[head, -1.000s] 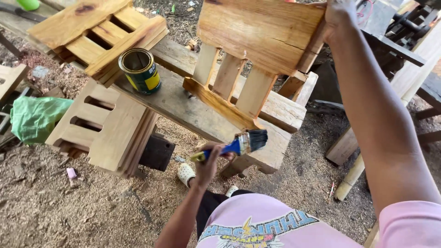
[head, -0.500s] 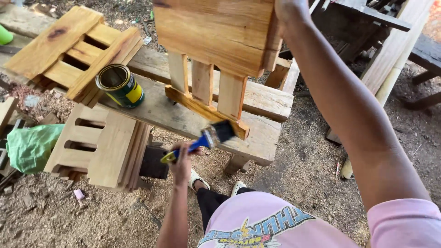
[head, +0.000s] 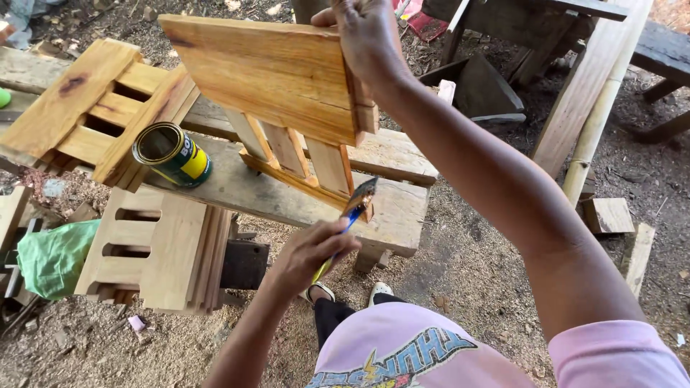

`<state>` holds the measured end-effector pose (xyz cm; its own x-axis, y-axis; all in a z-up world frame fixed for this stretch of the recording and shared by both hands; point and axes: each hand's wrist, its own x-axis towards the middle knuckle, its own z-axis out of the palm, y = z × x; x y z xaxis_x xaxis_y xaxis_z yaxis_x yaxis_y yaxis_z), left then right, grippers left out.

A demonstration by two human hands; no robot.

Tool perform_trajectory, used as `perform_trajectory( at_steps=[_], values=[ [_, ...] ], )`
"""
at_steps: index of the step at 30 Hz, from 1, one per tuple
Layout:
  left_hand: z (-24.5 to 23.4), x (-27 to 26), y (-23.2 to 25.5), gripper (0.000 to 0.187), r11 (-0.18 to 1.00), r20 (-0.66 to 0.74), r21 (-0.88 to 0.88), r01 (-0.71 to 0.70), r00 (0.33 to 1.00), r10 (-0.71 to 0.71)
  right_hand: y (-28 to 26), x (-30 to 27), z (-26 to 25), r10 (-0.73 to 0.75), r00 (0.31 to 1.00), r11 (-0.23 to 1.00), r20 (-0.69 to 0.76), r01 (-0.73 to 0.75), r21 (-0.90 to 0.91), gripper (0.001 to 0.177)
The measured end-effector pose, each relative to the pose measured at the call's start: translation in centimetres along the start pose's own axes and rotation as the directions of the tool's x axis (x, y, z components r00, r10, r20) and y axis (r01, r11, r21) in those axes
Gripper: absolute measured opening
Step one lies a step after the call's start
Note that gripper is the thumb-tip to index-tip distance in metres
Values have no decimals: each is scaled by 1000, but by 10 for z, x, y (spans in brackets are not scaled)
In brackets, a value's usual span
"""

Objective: The person applies a wood stain to a wooden chair back using a paintbrush. They dip the brush into a can of stain and carefully coat the surface of the chair back, then set it aside and pick up another wooden piece to continue the process.

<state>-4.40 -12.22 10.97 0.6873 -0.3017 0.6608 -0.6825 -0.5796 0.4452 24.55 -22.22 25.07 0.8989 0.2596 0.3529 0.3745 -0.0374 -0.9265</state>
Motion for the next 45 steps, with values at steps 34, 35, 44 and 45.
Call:
perform_trajectory(
  at_steps=[34, 35, 44, 45],
  values=[
    [143, -33, -12, 19, 481, -461, -820, 311, 141, -876, 60, -84, -106, 122, 991, 990, -49, -118, 71, 60],
    [150, -22, -14, 21, 502, -469, -819, 277, 180, -865, 66, -90, -111, 143, 987, 985, -75, -134, 107, 61],
    [133, -25, -14, 25, 529, -511, -841, 118, 155, -846, 79, -85, -124, 166, 975, 985, -146, -158, 63, 65],
    [144, -39, -16, 25, 528, -511, -841, 119, 148, -847, 85, -82, -127, 169, 976, 985, -140, -162, 61, 65]
  ],
)
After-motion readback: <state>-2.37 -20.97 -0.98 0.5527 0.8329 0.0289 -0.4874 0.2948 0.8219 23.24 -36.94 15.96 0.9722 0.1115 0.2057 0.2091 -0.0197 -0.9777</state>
